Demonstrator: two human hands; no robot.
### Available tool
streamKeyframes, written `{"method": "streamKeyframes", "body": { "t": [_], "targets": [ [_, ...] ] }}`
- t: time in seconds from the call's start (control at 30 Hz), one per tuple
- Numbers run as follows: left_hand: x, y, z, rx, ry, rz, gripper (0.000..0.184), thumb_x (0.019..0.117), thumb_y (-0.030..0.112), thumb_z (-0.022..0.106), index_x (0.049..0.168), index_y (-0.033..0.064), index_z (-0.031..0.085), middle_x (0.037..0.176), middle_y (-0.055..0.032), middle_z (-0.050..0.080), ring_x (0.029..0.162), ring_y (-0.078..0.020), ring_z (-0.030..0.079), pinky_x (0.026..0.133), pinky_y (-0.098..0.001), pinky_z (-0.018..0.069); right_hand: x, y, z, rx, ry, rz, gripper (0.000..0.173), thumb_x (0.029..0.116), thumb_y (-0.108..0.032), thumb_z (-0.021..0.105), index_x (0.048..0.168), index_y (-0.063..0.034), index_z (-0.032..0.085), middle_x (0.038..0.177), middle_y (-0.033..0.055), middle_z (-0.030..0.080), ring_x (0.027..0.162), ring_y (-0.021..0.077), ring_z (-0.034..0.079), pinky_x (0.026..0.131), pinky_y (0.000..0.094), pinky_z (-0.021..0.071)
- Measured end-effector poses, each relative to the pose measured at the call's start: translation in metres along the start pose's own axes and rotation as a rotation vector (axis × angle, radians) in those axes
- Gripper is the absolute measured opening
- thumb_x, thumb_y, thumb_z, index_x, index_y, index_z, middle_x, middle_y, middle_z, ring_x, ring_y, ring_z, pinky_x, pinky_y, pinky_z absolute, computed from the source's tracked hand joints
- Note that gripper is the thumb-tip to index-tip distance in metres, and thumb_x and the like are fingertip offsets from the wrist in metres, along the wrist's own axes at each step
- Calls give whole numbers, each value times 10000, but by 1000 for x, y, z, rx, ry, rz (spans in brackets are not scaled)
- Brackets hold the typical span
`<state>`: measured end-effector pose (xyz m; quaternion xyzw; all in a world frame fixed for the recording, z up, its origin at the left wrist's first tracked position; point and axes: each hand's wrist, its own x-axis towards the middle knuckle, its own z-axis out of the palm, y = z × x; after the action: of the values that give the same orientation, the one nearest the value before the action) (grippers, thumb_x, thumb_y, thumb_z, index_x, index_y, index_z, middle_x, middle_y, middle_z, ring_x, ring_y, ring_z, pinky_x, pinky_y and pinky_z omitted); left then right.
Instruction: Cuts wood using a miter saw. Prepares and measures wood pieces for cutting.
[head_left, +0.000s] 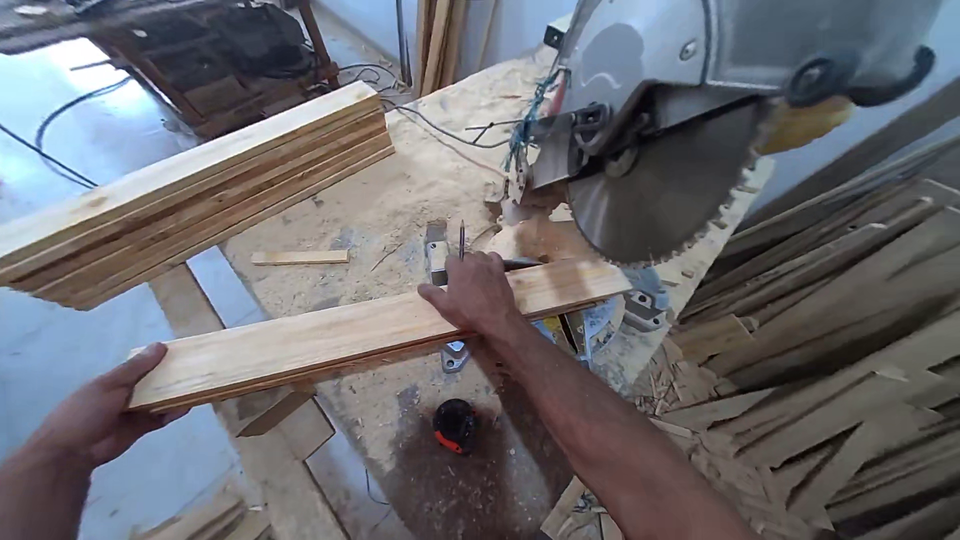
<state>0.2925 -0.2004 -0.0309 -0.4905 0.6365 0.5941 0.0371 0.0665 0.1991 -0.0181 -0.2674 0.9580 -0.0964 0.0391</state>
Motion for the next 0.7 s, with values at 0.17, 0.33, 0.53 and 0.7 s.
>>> {"method": "streamKeyframes", "body": {
  "t": [0.17,0.33,0.53,0.7],
  "targets": [
    [10,-17,-16,-39,-37,50,527,1043,597,383,1252,170,612,1001,-76,709,754,-170,693,611,-346,586,-16,-1,3,51,28,-74,644,967,-693,452,1013,-103,707,889,81,697,976,268,666,1037,497,450],
    [16,-26,-22,-38,-62,46,548,1032,626,373,1230,180,622,952,-73,704,697,-161,675,559,-323,567,-37,5,19,172,421,-239,516,1007,-591,522,1026,-124,740,980,43,729,1061,230,680,1178,549,368],
    [17,-28,-20,-51,-17,30,527,1025,619,408,1272,193,595,1019,-66,699,774,-179,694,615,-364,591,-137,86,47,-1,656,-99,745,836,-663,716,1357,-138,630,1512,139,538,1460,332,435,1199,614,320],
    [13,-26,-21,-48,-31,10,532,1033,609,393,1266,179,603,1020,-84,703,770,-194,702,609,-363,600,-123,185,36,-225,603,-199,795,846,-750,640,1374,-155,645,1468,104,591,1416,341,486,1176,644,293]
  ]
}}
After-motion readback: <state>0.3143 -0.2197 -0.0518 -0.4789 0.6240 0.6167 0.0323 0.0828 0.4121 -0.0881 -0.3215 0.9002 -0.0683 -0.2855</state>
